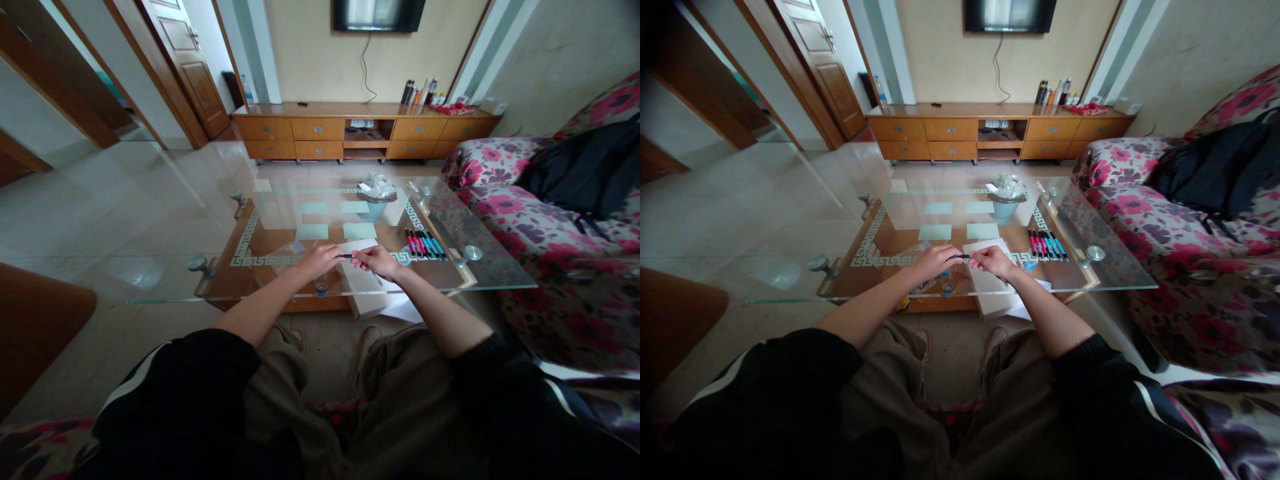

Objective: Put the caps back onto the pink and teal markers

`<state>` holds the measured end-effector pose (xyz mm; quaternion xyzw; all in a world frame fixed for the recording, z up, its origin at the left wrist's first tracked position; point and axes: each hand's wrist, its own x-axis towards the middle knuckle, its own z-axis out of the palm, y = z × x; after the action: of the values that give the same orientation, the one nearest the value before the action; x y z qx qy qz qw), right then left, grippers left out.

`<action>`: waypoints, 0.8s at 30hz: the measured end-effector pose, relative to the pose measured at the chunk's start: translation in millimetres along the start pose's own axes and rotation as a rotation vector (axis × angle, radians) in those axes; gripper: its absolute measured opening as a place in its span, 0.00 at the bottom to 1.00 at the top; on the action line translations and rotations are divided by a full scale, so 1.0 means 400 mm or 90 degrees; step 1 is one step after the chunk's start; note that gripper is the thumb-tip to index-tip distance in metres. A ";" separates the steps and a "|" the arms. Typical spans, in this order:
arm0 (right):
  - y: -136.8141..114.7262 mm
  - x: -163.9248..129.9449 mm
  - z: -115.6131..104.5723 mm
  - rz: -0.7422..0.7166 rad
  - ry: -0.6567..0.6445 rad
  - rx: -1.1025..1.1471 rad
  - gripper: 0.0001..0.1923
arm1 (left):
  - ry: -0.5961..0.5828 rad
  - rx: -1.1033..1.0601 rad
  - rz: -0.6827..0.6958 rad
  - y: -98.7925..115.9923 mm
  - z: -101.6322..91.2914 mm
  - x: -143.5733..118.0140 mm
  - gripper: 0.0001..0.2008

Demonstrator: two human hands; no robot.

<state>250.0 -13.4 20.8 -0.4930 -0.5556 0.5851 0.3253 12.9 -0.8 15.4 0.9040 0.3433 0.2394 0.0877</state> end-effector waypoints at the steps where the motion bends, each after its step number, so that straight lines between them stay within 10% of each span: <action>1: -0.001 -0.002 -0.001 -0.006 -0.001 -0.007 0.22 | 0.000 -0.002 -0.001 -0.001 0.001 0.000 0.12; 24: 0.003 0.001 -0.006 0.003 0.006 -0.028 0.18 | 0.016 0.030 0.023 -0.014 0.013 -0.006 0.15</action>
<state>252.4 -12.6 19.8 -0.5037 -0.5656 0.5714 0.3160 10.7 2.0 8.2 0.9086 0.3337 0.2444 0.0576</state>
